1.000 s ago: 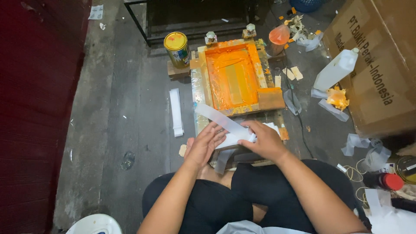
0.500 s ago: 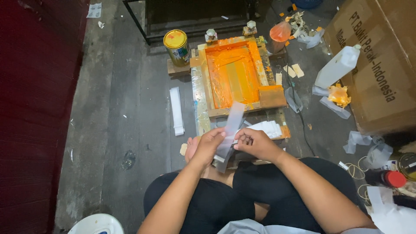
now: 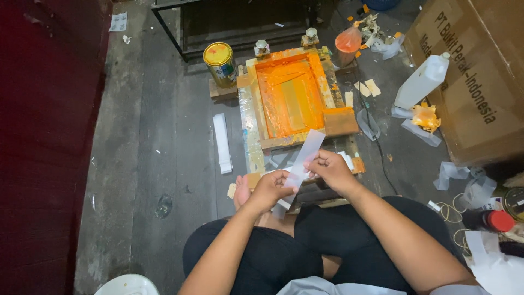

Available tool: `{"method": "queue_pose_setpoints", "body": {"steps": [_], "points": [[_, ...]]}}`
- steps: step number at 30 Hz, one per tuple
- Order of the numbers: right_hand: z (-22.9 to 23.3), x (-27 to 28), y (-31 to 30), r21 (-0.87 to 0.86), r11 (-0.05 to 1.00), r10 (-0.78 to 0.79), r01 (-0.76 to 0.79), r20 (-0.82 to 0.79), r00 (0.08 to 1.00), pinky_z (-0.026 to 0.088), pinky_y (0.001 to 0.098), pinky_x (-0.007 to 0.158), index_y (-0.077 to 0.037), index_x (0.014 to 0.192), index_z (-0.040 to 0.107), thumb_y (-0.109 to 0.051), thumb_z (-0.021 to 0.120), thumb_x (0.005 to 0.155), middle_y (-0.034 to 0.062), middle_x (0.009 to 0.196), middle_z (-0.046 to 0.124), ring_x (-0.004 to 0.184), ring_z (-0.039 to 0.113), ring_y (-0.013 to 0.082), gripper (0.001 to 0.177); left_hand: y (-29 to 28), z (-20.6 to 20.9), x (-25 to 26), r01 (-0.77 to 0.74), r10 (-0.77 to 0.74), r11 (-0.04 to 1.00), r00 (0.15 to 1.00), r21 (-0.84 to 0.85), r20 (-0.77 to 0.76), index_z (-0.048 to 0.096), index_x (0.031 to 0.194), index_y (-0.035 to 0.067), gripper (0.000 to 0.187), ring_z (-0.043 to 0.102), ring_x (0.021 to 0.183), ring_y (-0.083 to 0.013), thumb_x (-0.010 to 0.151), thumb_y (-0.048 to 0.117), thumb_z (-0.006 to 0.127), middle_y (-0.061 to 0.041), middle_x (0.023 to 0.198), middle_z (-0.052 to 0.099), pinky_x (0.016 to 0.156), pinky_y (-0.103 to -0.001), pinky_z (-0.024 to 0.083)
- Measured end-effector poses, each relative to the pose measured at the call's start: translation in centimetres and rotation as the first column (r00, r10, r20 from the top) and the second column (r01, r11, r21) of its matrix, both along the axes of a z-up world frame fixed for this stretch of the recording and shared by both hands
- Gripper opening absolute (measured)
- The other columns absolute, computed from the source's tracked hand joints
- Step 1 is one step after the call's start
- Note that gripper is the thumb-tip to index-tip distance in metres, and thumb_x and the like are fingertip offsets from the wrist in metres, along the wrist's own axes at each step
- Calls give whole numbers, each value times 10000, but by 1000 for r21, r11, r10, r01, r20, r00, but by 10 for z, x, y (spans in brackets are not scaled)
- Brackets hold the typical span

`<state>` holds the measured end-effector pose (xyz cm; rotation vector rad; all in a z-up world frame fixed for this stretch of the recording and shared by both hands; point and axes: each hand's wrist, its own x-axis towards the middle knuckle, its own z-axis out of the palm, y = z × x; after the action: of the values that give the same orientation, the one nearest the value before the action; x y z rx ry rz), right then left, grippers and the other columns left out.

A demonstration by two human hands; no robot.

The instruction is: The person sits on the floor and uses a wooden squeegee to spread orange ink across a screen printing frame. They then pick up a white strip of material, fold it, and place it on the floor before repeating the process of spreading ink and handling the material.

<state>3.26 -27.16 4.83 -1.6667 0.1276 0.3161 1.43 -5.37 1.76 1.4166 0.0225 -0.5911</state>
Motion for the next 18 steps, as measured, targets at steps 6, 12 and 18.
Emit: {"method": "queue_pose_setpoints", "body": {"steps": [6,12,18], "points": [[-7,2,-4,92,993,-83,78,50,995,465,205,583,-29,972,722,-101,734,889,123,777,752,657,674,139,110,1,2,5,-5,3,998,999,70,35,752,1040,27,318,701,705,-92,742,11,863,-18,763,691,682,-223,590],[-5,25,7,269,927,-213,262,-196,957,486,216,521,-89,1078,675,-146,683,920,38,818,699,651,696,158,168,8,30,10,-131,135,990,989,51,-65,724,1072,-4,262,739,739,-208,814,-39,742,-112,844,697,689,-305,636],[-15,50,-2,324,898,-251,298,-179,951,525,184,515,-60,1083,656,-123,736,905,6,779,647,636,723,132,205,18,34,12,-295,292,955,944,0,-156,683,1107,-31,268,767,770,-252,840,-51,703,-164,915,699,726,-349,671]]}}
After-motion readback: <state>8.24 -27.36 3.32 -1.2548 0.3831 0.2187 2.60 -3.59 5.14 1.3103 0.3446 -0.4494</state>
